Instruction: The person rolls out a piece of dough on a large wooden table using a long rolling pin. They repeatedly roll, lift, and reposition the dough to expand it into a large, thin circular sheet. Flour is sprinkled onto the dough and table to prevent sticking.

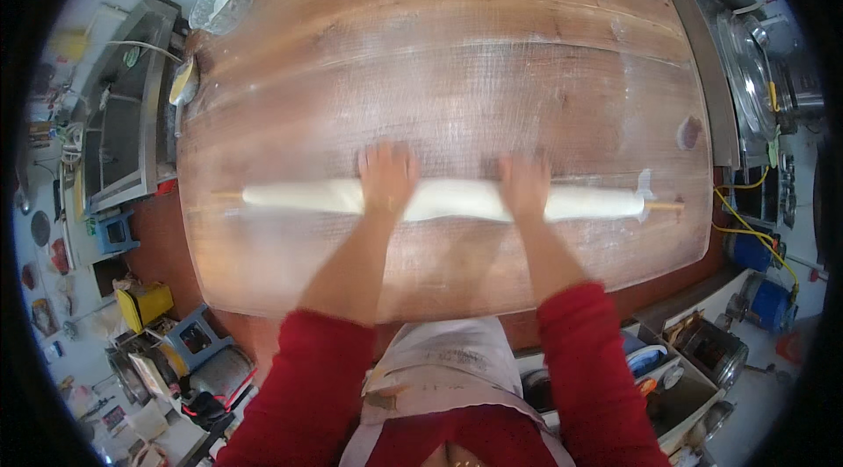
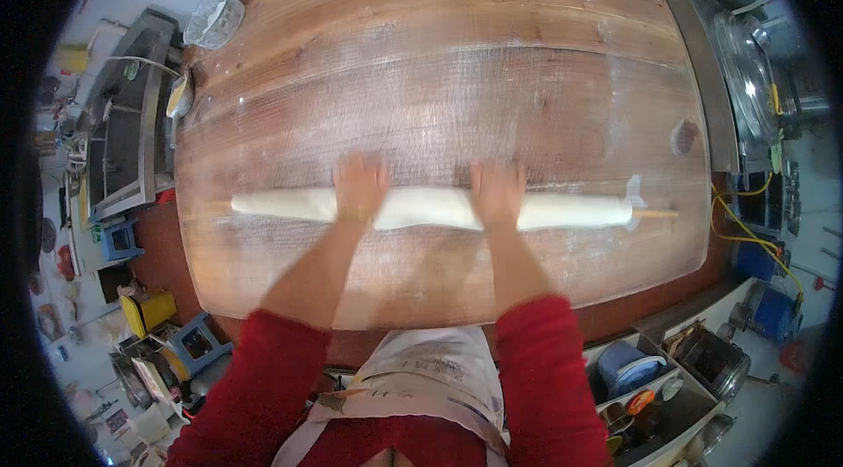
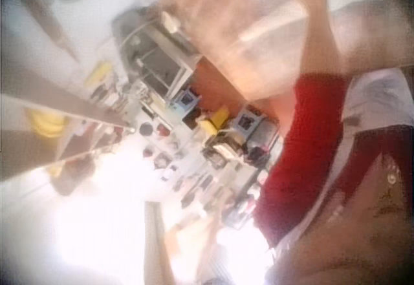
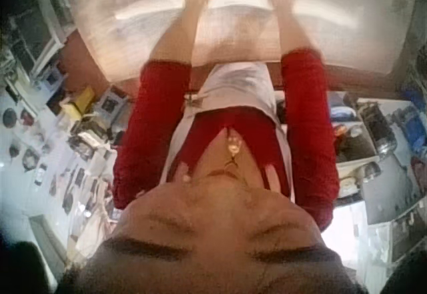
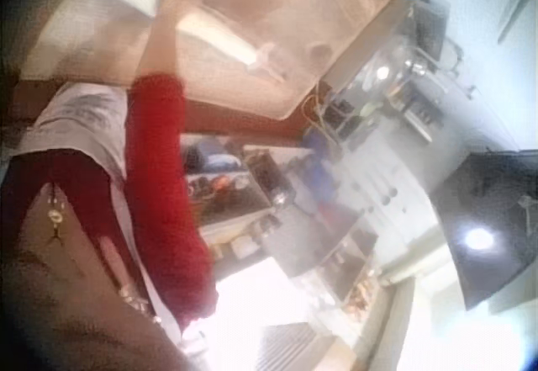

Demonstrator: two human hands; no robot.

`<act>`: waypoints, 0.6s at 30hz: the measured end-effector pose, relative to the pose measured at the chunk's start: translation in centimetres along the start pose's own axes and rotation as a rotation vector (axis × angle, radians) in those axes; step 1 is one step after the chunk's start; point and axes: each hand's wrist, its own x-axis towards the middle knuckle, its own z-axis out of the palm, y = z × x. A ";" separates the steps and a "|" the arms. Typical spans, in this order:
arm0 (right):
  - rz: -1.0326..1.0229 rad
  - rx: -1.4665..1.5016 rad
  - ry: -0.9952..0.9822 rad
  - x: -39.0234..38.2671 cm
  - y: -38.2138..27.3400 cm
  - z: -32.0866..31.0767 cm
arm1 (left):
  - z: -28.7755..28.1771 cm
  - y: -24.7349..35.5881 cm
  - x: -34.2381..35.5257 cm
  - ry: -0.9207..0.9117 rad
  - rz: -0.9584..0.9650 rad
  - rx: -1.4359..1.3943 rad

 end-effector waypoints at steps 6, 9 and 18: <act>-0.161 0.139 0.449 3.5 -3.7 1.8 | 3.3 3.4 3.0 0.353 0.268 -0.179; -0.223 0.031 0.143 13.6 -3.6 -0.6 | -0.7 4.6 12.5 0.086 0.242 0.094; -0.170 -0.198 0.325 26.4 14.2 -4.7 | -5.1 -8.3 26.3 0.293 0.051 0.110</act>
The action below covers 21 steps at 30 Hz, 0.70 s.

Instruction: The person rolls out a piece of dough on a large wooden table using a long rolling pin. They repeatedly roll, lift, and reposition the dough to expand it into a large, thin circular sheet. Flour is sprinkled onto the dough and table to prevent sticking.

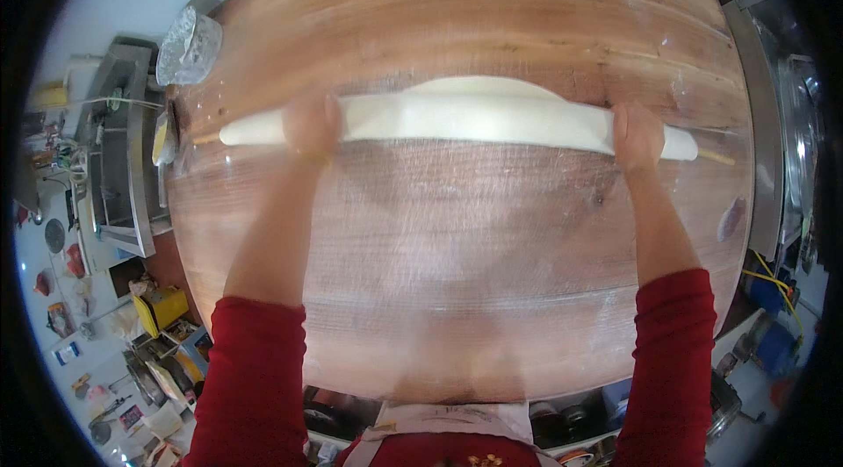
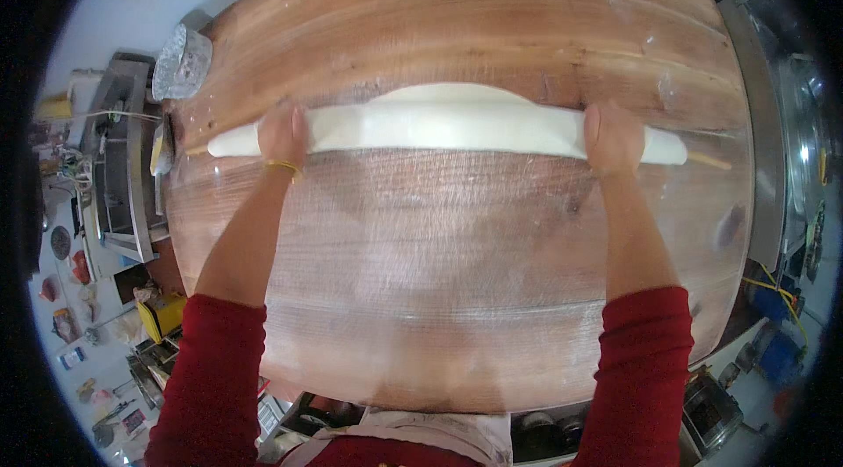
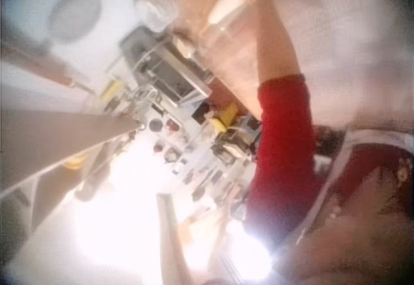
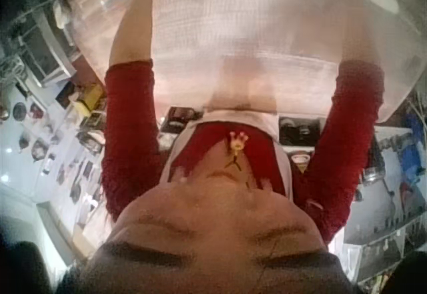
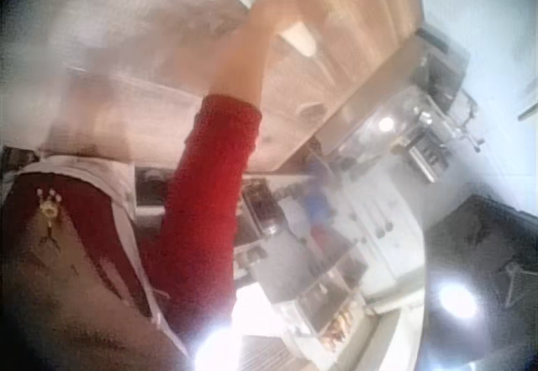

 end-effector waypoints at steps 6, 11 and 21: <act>-0.070 -0.182 -0.180 -11.7 -2.5 0.1 | 2.0 -3.1 -10.7 -0.049 0.032 0.040; 0.176 0.143 0.013 -39.6 -10.2 -9.7 | -0.2 -3.0 -43.3 -0.069 -0.056 -0.043; 0.107 0.152 0.169 -37.7 -19.7 -7.6 | -1.5 3.5 -40.1 0.024 0.211 -0.105</act>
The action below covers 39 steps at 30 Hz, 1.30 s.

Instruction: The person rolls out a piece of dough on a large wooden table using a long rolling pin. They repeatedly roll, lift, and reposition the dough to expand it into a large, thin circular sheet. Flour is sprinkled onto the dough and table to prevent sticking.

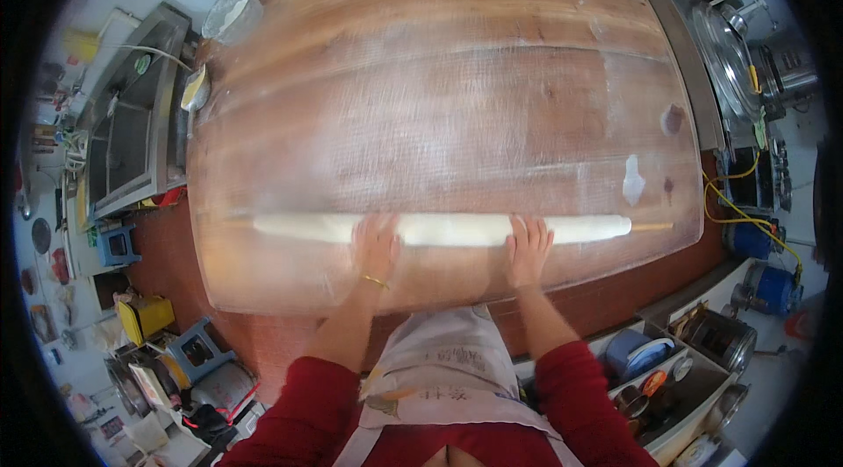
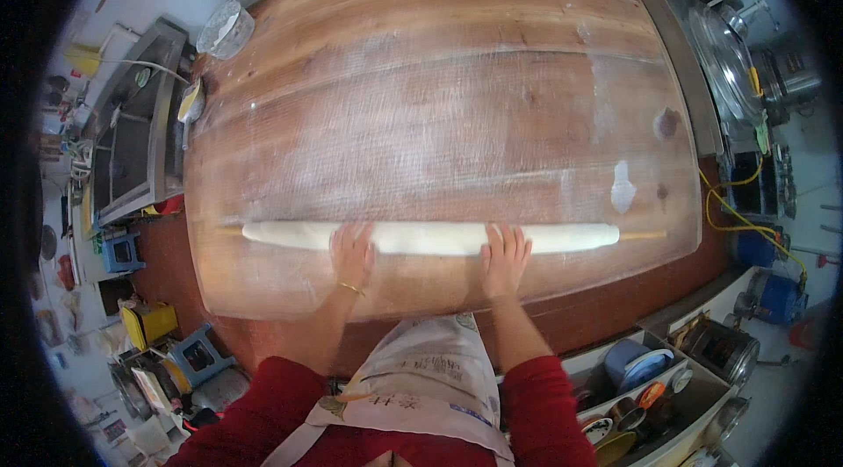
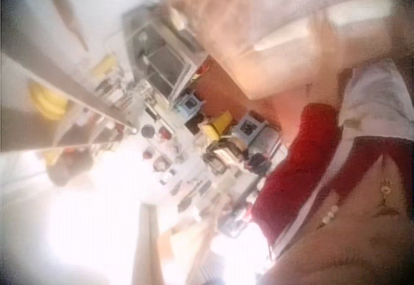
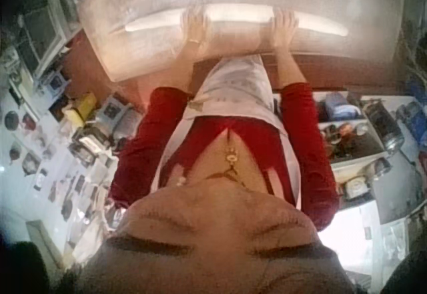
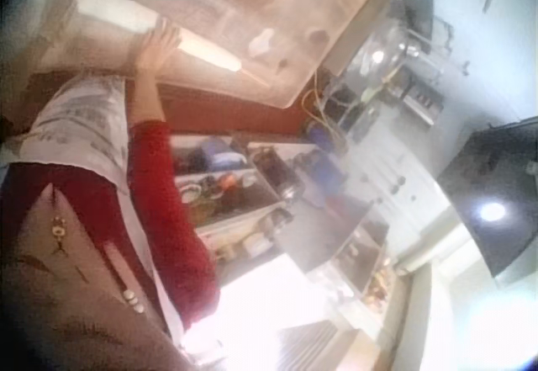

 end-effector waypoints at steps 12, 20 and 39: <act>-0.031 0.052 -0.065 17.7 3.3 5.2 | 0.0 -2.2 16.1 0.115 -0.111 0.005; -0.087 0.024 -0.307 37.9 12.0 12.5 | 1.6 -14.6 35.2 0.171 0.066 0.227; 0.241 0.048 -0.537 0.2 9.5 -3.2 | -4.2 -4.9 -2.2 -0.293 -0.442 -0.074</act>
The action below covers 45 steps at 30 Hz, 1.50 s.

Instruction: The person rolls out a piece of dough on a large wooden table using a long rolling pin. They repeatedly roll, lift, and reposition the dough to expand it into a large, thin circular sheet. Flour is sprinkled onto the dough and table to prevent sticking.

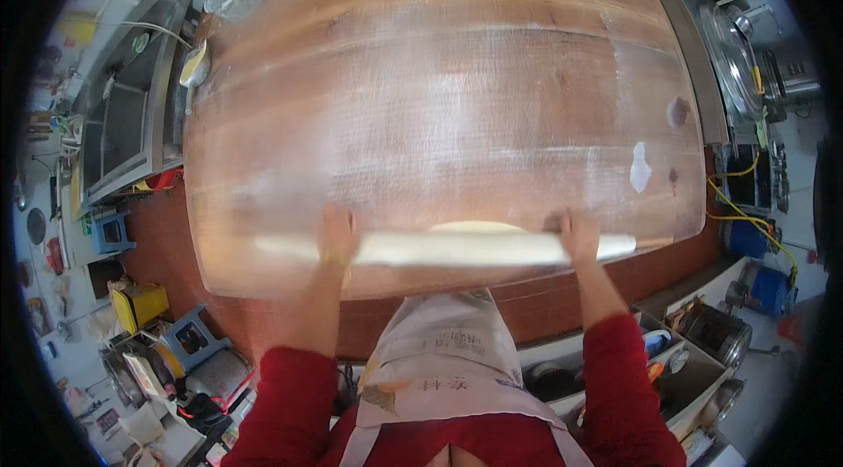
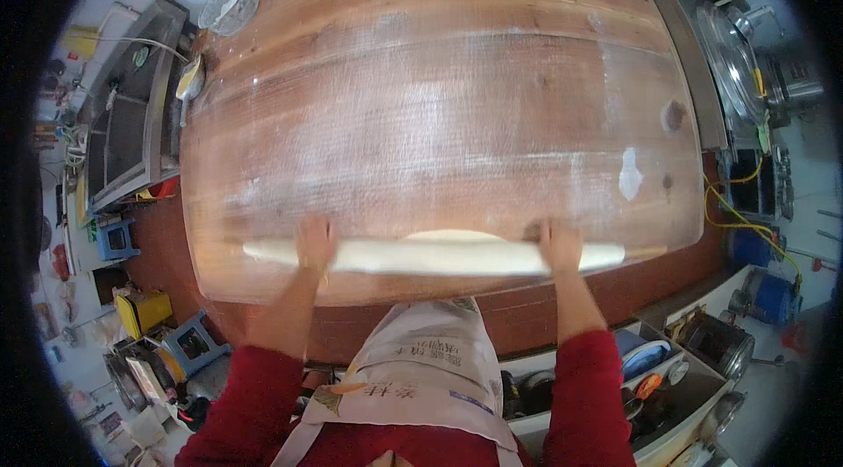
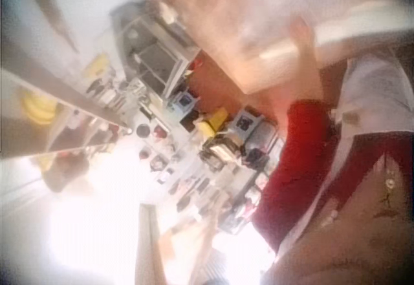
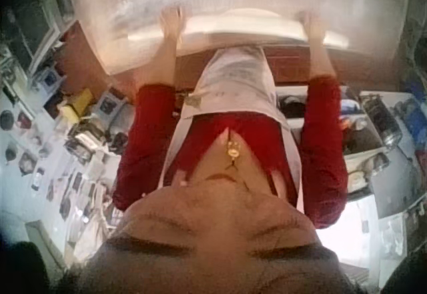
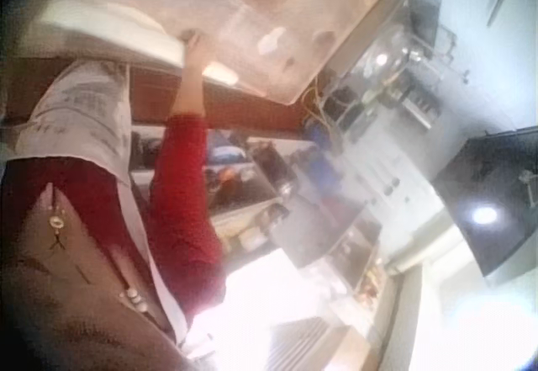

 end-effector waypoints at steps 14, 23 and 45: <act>0.004 -0.149 0.239 13.5 -2.7 -0.4 | 1.3 -1.7 13.3 0.447 0.313 0.214; 0.028 0.391 0.474 35.5 -4.5 -7.4 | -5.1 -0.6 31.0 0.333 0.027 -0.169; 0.153 0.120 0.145 0.1 -2.9 2.4 | -1.1 2.3 6.7 -0.079 0.116 0.063</act>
